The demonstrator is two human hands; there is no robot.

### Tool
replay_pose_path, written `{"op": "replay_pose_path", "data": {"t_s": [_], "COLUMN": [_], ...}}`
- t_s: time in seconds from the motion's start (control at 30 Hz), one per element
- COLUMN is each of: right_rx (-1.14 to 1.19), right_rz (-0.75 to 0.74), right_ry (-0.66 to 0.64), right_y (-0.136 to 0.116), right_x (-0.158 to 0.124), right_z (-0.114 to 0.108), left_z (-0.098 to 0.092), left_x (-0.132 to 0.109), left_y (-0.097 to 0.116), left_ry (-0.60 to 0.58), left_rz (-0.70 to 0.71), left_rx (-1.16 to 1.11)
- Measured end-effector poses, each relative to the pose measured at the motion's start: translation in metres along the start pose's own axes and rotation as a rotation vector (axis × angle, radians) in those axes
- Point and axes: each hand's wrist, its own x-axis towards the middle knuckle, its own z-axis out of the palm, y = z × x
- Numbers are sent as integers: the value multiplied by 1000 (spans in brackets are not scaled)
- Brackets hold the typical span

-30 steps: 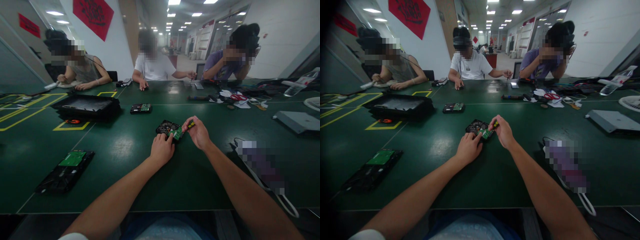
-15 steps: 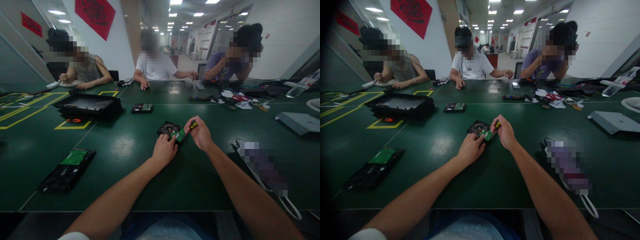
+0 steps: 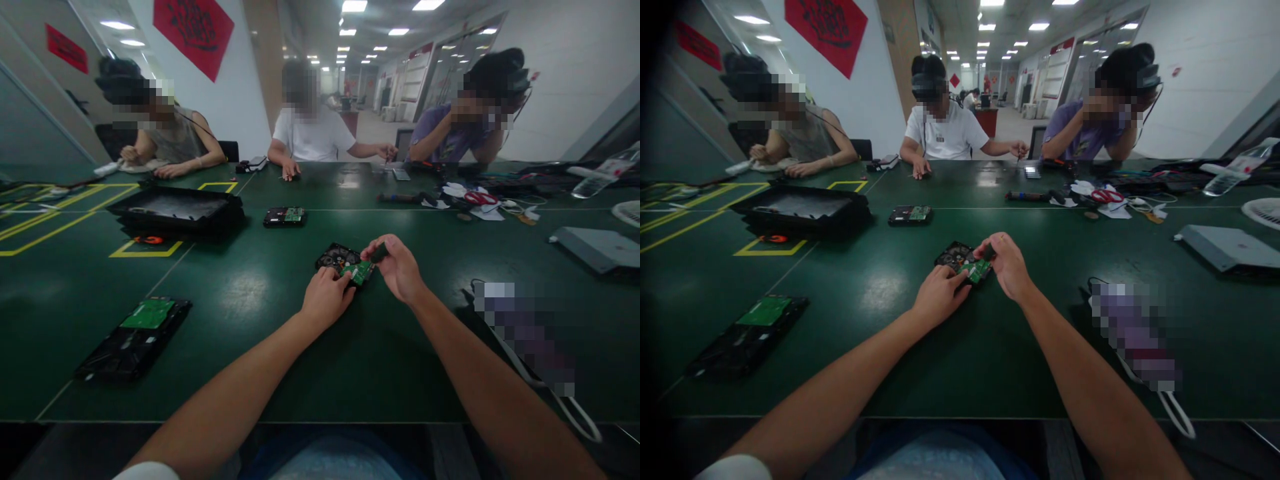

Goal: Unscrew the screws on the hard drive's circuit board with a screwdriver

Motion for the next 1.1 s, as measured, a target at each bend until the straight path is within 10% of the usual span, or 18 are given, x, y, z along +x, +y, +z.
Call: {"op": "replay_pose_path", "data": {"t_s": [1.1], "right_rx": [-57], "right_rz": [12], "right_ry": [21], "right_y": [-5], "right_x": [1], "right_z": [0], "left_z": [7], "left_x": [4], "left_y": [-5], "left_ry": [1], "left_rz": [28], "left_rx": [26]}}
